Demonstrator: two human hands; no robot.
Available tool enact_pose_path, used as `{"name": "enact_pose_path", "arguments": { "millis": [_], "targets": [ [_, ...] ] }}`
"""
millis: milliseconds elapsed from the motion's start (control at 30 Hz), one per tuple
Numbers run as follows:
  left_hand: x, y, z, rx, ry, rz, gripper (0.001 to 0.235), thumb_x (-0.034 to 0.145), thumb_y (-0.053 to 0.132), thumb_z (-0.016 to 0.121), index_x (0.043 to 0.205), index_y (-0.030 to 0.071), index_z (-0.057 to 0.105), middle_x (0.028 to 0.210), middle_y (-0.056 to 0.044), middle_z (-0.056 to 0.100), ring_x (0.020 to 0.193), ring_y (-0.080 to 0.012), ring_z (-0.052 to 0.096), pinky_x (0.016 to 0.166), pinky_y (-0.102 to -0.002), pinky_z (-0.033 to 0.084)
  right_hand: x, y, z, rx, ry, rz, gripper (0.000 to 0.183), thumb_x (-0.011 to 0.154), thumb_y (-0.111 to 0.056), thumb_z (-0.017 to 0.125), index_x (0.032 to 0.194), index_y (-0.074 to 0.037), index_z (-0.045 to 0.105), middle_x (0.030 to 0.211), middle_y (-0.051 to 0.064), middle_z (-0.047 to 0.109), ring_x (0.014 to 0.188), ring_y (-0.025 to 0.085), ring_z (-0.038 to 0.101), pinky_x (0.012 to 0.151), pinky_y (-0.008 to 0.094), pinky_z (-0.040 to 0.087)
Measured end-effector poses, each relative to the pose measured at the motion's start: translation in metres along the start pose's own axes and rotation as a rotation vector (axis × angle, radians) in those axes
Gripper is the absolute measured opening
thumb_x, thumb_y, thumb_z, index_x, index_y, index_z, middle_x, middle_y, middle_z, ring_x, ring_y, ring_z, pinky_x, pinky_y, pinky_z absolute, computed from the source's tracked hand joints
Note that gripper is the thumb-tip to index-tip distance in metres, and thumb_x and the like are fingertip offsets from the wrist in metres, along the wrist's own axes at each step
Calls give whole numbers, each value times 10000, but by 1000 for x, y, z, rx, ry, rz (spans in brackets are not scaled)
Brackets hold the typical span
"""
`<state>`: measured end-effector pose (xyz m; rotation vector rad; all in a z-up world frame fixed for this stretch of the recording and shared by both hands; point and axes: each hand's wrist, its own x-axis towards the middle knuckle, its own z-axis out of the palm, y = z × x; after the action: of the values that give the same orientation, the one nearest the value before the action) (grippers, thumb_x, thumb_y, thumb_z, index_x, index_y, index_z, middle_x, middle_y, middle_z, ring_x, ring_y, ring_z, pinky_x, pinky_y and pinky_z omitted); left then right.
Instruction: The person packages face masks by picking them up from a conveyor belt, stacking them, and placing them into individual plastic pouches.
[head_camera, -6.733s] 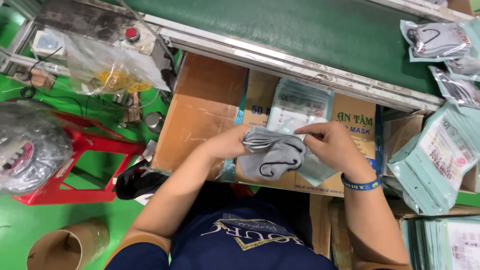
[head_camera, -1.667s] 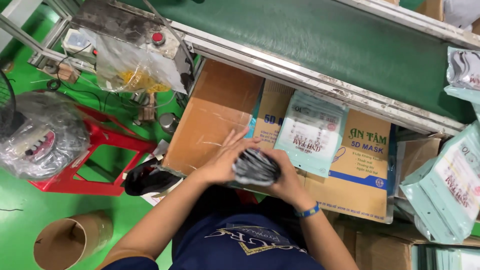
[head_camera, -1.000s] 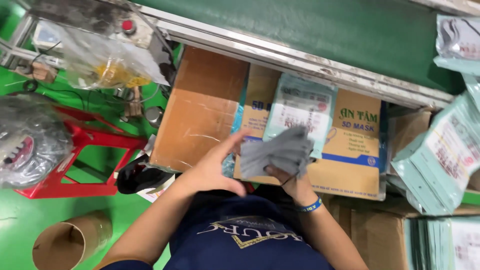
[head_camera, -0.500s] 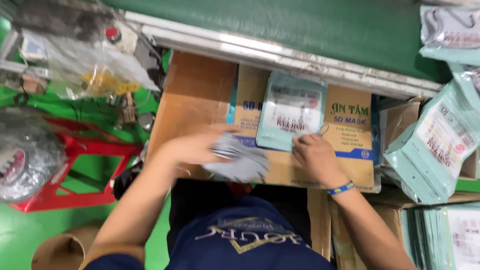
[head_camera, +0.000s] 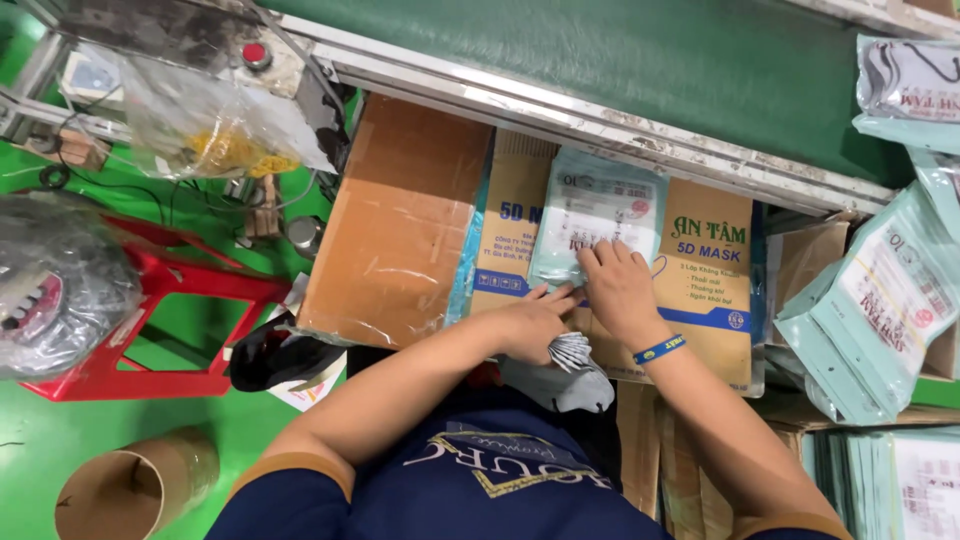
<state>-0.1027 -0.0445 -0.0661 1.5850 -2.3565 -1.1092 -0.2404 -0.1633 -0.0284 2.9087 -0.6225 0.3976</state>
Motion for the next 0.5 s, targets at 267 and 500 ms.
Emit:
{"name": "enact_pose_path", "arguments": {
  "millis": [267, 500],
  "targets": [
    [-14, -13, 2, -35, 248, 140, 472, 761, 282, 780, 1192, 99, 727, 1588, -275, 282, 1482, -458, 178, 1166, -500, 212, 18, -3, -31, 302, 17, -38, 280, 783, -38, 734, 1039, -150, 748, 846, 79, 607, 742, 293, 651, 620, 397, 513],
    [-77, -32, -34, -998, 364, 325, 426, 871, 30, 770, 1286, 66, 682, 1169, -124, 747, 1059, -178, 679, 960, -327, 543, 33, -3, -108, 753, -215, 335, 260, 844, -21, 639, 1007, -109, 821, 698, 114, 684, 550, 171, 560, 517, 342, 456]
  ]
}}
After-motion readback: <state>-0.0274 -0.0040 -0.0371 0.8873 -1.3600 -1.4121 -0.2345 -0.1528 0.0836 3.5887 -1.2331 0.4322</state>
